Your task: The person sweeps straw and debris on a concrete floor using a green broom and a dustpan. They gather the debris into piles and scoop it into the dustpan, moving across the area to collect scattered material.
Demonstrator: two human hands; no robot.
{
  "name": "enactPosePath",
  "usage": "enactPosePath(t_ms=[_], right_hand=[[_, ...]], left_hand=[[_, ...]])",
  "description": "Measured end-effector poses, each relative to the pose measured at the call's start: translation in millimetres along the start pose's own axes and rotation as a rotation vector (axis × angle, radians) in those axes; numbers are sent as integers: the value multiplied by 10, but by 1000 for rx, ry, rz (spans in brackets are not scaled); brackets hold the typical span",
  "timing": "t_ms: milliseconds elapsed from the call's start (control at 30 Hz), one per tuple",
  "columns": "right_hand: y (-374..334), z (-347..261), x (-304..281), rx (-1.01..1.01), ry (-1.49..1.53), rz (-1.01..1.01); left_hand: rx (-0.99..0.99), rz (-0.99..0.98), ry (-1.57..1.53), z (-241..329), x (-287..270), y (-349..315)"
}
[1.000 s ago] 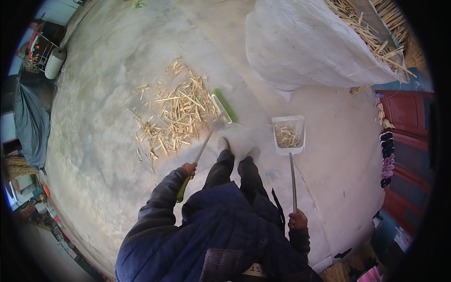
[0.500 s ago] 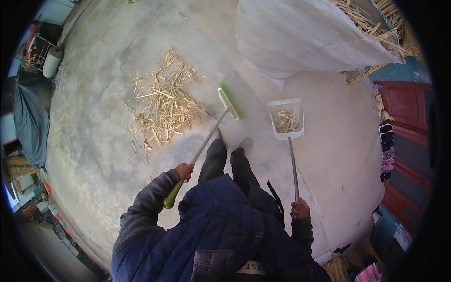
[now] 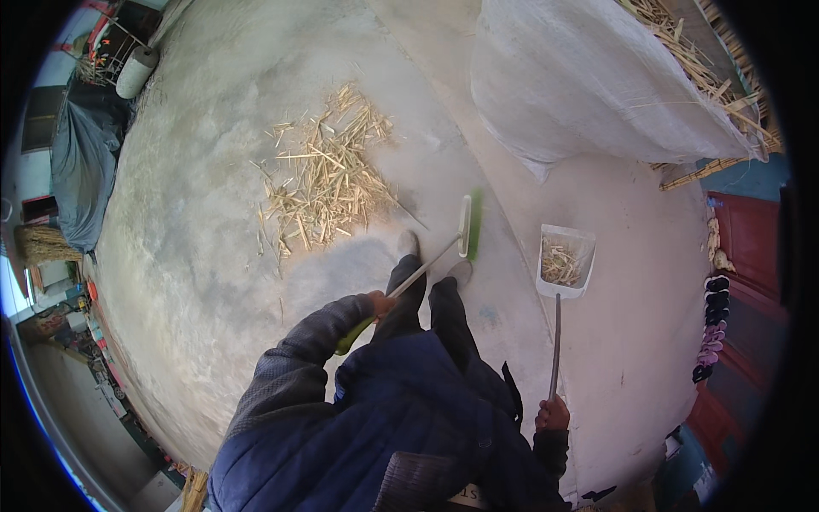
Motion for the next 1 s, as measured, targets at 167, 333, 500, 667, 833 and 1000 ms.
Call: enactPosePath(t_ms=[167,333,500,667,833,1000], right_hand=[[-12,-78,318,69,-62,-86],[-122,-154,895,-7,-231,-68],[-249,-126,1599,-54,-291,-48],[-432,-20,2300,-42,-310,-44],[-608,57,2916,-27,-283,-17],[-736,80,3281,-37,-361,-15]], left_hand=[[-140,139,-333,-672,-526,-178],[-112,311,-408,-1198,-1135,-623],[-65,346,-566,-1131,-1869,-1073],[47,203,-763,-471,-2830,-651],[59,44,-988,192,-3615,259],[-72,27,-1182,-578,-3697,174]])
Point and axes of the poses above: each hand's wrist, its own y-axis towards the middle knuckle, its own x-axis out of the palm, z = x × y, the point moved 4 cm from there along y, towards the middle knuckle, and after that the axes turned 8 degrees about z, right-handed, at the moved point
